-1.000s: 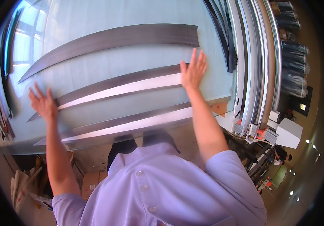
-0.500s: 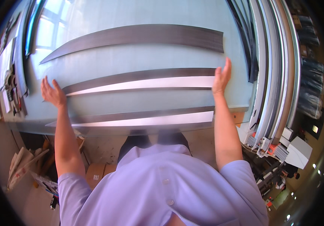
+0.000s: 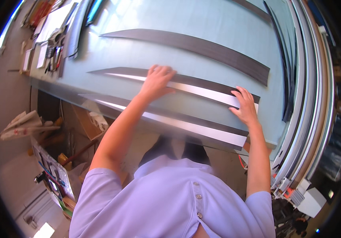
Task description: The person organizes and aligns multiple curved dark strips on a light-colored table. They move and rearrange the strips into a specific layout, occasionally peeling off backing material and handling a roll of blue tape before walking to another section of the room.
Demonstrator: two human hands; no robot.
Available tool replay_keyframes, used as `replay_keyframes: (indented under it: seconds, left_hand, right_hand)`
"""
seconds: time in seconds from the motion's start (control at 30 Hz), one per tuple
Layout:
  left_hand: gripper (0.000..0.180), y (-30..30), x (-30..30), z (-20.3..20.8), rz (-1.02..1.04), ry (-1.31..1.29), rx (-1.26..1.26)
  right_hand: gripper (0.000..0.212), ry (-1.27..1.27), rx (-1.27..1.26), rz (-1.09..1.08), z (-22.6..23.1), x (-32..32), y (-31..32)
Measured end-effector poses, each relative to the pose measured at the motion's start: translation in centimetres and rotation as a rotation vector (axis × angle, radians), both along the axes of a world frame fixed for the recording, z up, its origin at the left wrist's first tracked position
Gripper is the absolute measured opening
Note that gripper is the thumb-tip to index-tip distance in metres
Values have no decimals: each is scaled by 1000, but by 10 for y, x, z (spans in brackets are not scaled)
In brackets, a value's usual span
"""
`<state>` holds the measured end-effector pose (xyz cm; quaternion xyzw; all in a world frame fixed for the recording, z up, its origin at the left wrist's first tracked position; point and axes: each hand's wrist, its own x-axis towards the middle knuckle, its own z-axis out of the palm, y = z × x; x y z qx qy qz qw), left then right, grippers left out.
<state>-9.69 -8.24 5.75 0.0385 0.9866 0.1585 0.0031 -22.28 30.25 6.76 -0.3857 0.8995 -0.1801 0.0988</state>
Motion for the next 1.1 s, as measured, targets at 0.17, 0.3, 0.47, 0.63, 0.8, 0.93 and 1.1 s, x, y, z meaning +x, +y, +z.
replay_keyframes:
  seconds: [0.17, 0.3, 0.47, 0.63, 0.8, 0.93, 1.1]
  left_hand:
    - [66, 0, 7, 13, -51, 23, -63]
    - [58, 9, 37, 39, -88, 84, -118]
    - [74, 22, 89, 42, -87, 34, -51]
    - [90, 23, 90, 35, -42, 16, -18]
    - [83, 11, 76, 27, -73, -68, -54]
    - [81, 12, 79, 32, -77, -58, -35]
    - [78, 9, 89, 35, -86, 8, -4]
  right_hand:
    - [67, 27, 1, -24, 22, 16, -3]
    - [69, 15, 1, -73, 44, 51, 7]
    - [70, -21, -22, -125, 43, 116, 18]
    - [68, -71, -38, -169, 28, 132, 20]
    - [67, -93, -58, -197, 38, 129, 16]
    - [65, -131, -70, -210, 38, 131, 22]
    - [64, -204, -114, -239, 32, 141, 26]
